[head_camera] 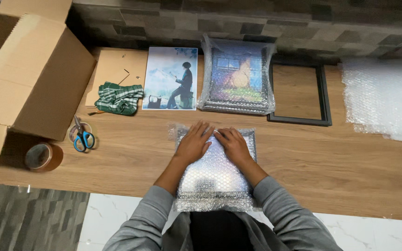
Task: The person wraps a picture frame in bubble wrap and secures it by hand.
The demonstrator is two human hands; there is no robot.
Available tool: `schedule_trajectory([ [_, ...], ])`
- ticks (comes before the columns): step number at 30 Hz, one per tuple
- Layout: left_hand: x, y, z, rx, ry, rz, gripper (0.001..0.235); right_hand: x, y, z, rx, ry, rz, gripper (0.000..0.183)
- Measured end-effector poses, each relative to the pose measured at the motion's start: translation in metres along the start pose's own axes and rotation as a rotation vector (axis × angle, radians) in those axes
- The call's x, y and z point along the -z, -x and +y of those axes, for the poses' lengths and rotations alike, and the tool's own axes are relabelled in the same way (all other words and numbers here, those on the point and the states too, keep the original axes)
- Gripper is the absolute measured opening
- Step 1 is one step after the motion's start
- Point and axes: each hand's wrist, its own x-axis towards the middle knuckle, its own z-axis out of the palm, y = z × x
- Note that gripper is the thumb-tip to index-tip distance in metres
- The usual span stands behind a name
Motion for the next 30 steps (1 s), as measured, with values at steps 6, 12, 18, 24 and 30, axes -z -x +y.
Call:
schedule_trajectory([
  [6, -0.022, 0.003, -0.003, 0.011, -0.017, 0.01, 0.041, 0.018, -0.003, 0.001, -0.082, -0.028, 0.014, 0.029],
  [12, -0.026, 0.006, -0.002, 0.049, -0.002, 0.017, 0.04, 0.063, 0.005, 0.036, -0.132, 0.075, -0.065, 0.027],
  [18, -0.025, 0.007, 0.0, 0.054, -0.003, 0.032, 0.04, 0.063, 0.031, 0.054, -0.12, 0.079, -0.075, 0.028],
  [24, -0.016, 0.008, 0.004, 0.041, -0.008, 0.061, 0.04, 0.05, 0.032, 0.05, -0.089, 0.148, 0.03, 0.026],
  [30, -0.013, 0.008, 0.006, 0.024, 0.004, 0.098, 0.046, 0.042, 0.005, 0.019, -0.058, 0.076, 0.094, 0.024],
])
